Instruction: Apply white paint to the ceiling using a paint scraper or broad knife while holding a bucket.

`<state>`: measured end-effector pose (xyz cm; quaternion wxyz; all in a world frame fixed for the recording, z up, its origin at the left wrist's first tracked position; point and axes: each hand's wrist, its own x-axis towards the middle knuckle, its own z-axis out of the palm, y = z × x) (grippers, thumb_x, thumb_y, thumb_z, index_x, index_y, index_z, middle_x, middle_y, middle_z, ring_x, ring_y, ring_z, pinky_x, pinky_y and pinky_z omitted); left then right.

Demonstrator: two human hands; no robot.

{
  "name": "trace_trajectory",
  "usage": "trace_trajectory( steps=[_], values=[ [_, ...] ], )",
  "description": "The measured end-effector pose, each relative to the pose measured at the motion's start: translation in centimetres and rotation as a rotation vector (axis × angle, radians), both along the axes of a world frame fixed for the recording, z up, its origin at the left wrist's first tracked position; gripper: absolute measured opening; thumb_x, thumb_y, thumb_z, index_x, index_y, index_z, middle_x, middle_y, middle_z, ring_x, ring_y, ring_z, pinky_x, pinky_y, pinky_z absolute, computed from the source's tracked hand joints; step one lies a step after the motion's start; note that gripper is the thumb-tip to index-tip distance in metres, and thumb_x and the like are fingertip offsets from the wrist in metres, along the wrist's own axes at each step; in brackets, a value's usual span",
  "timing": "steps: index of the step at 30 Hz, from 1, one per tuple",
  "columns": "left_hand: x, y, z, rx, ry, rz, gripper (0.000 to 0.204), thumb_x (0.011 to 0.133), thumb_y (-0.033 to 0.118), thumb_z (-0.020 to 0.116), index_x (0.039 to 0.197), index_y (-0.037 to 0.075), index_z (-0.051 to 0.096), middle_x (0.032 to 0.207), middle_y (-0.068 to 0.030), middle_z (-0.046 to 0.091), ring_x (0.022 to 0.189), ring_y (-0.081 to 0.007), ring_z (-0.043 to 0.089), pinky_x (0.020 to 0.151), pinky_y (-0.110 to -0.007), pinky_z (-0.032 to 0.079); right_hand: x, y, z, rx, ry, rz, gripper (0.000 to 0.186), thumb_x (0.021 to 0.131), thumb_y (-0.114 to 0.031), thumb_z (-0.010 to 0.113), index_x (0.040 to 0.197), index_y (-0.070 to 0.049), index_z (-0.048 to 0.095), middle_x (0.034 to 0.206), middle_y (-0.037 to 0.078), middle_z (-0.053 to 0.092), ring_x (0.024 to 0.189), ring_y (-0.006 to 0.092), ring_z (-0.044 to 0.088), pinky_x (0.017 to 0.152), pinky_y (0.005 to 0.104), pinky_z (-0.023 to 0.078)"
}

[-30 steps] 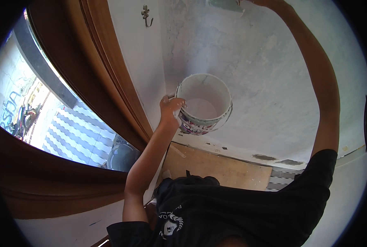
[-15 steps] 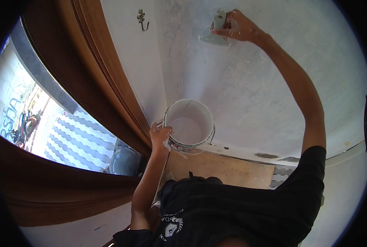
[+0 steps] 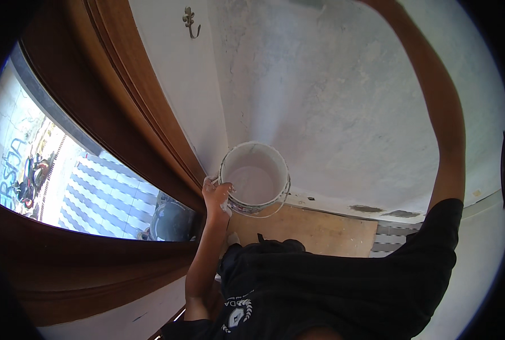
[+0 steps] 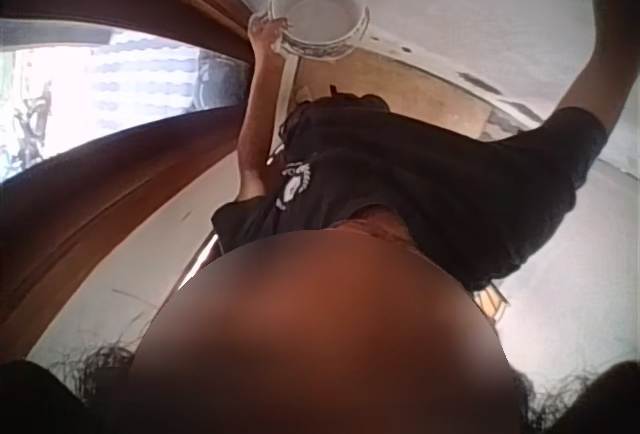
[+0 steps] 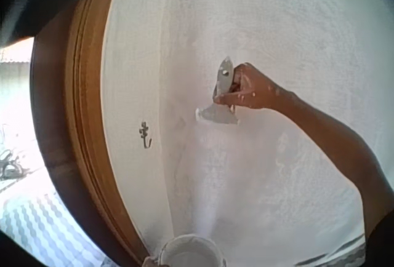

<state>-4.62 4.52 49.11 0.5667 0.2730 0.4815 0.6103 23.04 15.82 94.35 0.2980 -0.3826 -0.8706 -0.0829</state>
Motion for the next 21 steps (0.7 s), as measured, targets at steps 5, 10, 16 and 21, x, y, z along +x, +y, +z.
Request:
trace_trajectory(
  steps=[5, 10, 16, 21],
  values=[
    [-0.6, -0.4, -0.9, 0.011, 0.001, 0.002, 0.034, 0.066, -0.011, 0.058, 0.098, 0.000, 0.052, 0.079, -0.0089, 0.063, 0.063, -0.0173, 0.059, 0.054, -0.029, 0.046, -0.8, 3.4, -11.5, -0.103, -0.187, -0.172, 0.032, 0.084, -0.034, 0.076, 0.098, -0.005, 0.074, 0.088, 0.013, 0.072, 0.078, 0.0229, 0.070, 0.075, 0.0356, 0.057],
    [-1.2, 0.2, -2.4, 0.005, 0.081, 0.013, 0.035, 0.068, -0.012, 0.060, 0.101, -0.006, 0.052, 0.077, -0.0126, 0.062, 0.059, -0.0204, 0.059, 0.053, -0.032, 0.050, -0.6, 4.1, -12.9, -0.017, -0.252, -0.094, 0.033, 0.084, -0.032, 0.075, 0.095, -0.001, 0.073, 0.088, 0.017, 0.072, 0.074, 0.0276, 0.070, 0.074, 0.0355, 0.058],
    [-1.0, -0.9, -0.8, 0.038, -0.038, 0.036, 0.038, 0.066, -0.010, 0.059, 0.103, -0.005, 0.052, 0.078, -0.0109, 0.062, 0.060, -0.0188, 0.059, 0.052, -0.030, 0.049, -2.4, 1.8, -4.5, 0.111, -0.371, -0.093, 0.031, 0.083, -0.025, 0.072, 0.070, 0.002, 0.066, 0.064, 0.013, 0.066, 0.053, 0.0200, 0.058, 0.054, 0.0348, 0.048],
    [-1.1, -0.7, -1.1, -0.034, 0.028, 0.015, 0.035, 0.063, -0.011, 0.058, 0.096, 0.001, 0.050, 0.076, -0.0060, 0.059, 0.063, -0.0161, 0.056, 0.054, -0.029, 0.044, -5.0, -1.2, -1.2, 0.511, -0.394, -0.146, 0.020, 0.084, -0.018, 0.067, 0.078, 0.001, 0.065, 0.072, 0.018, 0.066, 0.061, 0.0287, 0.063, 0.058, 0.0384, 0.050]
  ],
)
